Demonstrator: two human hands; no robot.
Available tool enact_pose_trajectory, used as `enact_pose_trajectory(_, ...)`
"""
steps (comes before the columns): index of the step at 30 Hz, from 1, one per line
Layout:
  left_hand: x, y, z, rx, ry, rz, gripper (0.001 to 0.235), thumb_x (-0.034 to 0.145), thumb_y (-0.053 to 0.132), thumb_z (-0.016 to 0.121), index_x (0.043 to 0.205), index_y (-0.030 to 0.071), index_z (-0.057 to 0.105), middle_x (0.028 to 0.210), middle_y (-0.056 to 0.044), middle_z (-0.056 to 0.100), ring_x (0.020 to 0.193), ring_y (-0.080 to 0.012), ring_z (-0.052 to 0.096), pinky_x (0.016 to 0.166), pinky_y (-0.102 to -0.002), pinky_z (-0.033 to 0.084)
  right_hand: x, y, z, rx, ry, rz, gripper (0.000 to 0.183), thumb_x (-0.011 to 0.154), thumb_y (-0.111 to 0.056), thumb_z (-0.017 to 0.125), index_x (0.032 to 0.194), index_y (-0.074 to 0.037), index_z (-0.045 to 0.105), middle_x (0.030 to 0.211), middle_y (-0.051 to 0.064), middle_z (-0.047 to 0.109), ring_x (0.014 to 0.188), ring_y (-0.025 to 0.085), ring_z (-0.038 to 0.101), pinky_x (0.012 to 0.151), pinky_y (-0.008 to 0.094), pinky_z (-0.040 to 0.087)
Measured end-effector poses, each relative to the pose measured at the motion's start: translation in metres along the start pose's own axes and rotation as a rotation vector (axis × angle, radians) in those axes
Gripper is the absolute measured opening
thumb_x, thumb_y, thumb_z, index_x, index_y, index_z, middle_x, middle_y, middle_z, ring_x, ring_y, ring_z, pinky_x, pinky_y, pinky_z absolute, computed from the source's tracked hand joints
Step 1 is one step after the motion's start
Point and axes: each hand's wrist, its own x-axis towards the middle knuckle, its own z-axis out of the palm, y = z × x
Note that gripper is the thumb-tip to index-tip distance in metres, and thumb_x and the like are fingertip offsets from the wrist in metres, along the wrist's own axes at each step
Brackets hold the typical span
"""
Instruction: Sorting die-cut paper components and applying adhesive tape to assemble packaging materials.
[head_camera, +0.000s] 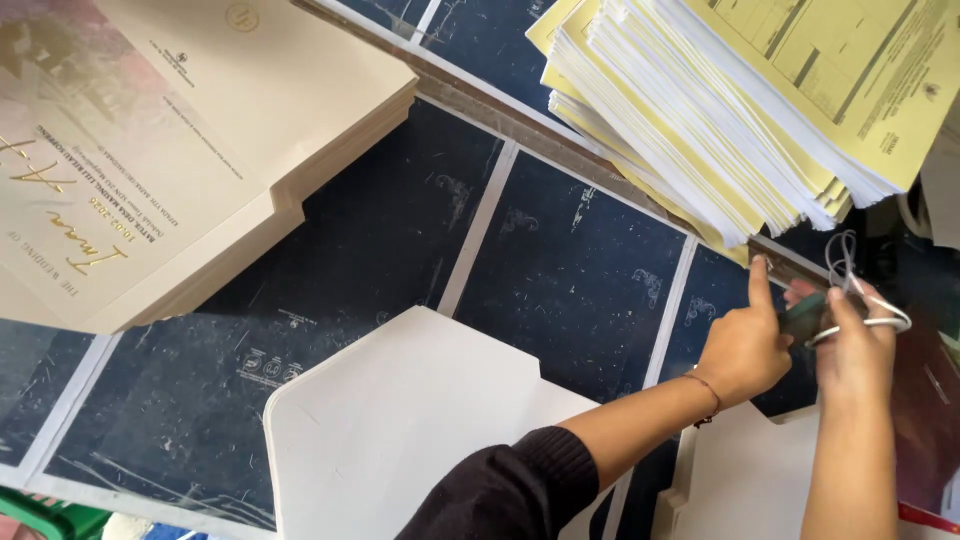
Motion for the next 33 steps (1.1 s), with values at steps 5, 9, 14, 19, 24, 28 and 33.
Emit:
enact_pose_trajectory(5,-0.005,0.015,-0.017,-0.086,-0.019,-0.097,0.106,0.092,0.009,0.053,0.178,0.003,-0.009,0.097,-0.041,0.068,0.080,-0.0601,0.065,0.068,-0.064,0.050,0.040,0.012,-0.007,0.096,0.003,-0.060,0.061,0.106,-0.006,0.074,0.159,-0.015,0.046,0.131,0.018,0.072,0.107,0.020,0.085,0.097,0.032,0.069)
enact_pose_trajectory(9,0.000,0.006,-0.009,-0.125,0.004,-0.105,0.105,0.094,0.009,0.054,0.178,0.004,-0.008,0.097,-0.036,0.068,0.084,-0.0593,0.065,0.073,-0.065,0.050,0.071,0.036,-0.027,0.128,0.008,0.095,0.052,0.106,-0.011,0.076,0.152,-0.017,0.052,0.120,0.021,0.078,0.104,0.013,0.084,0.097,0.028,0.069)
enact_pose_trajectory(14,0.002,0.007,-0.014,-0.135,0.030,-0.131,0.102,0.097,0.010,0.056,0.178,0.007,-0.007,0.094,-0.034,0.068,0.085,-0.0599,0.066,0.075,-0.064,0.051,0.125,0.059,-0.038,0.251,0.050,0.368,0.011,0.101,-0.017,0.081,0.108,-0.023,0.075,0.123,0.008,0.083,0.098,0.001,0.078,0.096,0.019,0.070)
enact_pose_trajectory(19,-0.009,0.021,-0.026,-0.084,0.021,-0.166,0.106,0.096,0.006,0.054,0.178,0.008,-0.013,0.096,-0.039,0.067,0.090,-0.0607,0.065,0.080,-0.064,0.050,0.183,0.107,-0.106,0.280,0.146,0.375,0.007,0.109,-0.018,0.074,0.113,-0.015,0.068,0.129,0.008,0.087,0.111,0.013,0.092,0.093,0.033,0.079)
enact_pose_trajectory(24,-0.003,0.010,-0.013,-0.080,0.028,-0.066,0.107,0.096,0.004,0.057,0.177,0.002,-0.012,0.085,-0.033,0.066,0.074,-0.0556,0.065,0.066,-0.062,0.050,0.087,0.067,-0.088,-0.356,0.077,0.041,0.058,0.129,-0.048,0.078,0.128,0.005,0.055,0.124,0.024,0.072,0.104,0.034,0.078,0.086,0.048,0.067)
enact_pose_trajectory(28,-0.004,0.016,-0.018,-0.260,0.006,-0.125,0.106,0.096,0.009,0.051,0.177,0.006,-0.016,0.139,-0.020,0.066,0.109,-0.0583,0.065,0.092,-0.062,0.049,-0.048,-0.032,-0.010,-0.555,0.024,-0.116,0.071,0.135,-0.013,0.060,0.178,-0.016,0.004,0.113,0.048,0.064,0.089,0.045,0.069,0.080,0.052,0.058)
enact_pose_trajectory(33,0.023,-0.023,0.016,-0.409,-0.037,-0.143,0.107,0.099,0.017,0.046,0.172,0.012,-0.031,0.152,-0.012,0.061,0.123,-0.0499,0.064,0.102,-0.055,0.050,-0.127,-0.051,0.056,-0.337,-0.072,0.086,0.085,0.102,-0.010,0.049,0.174,-0.025,0.007,0.175,0.020,0.027,0.152,0.027,0.036,0.117,0.042,0.033)
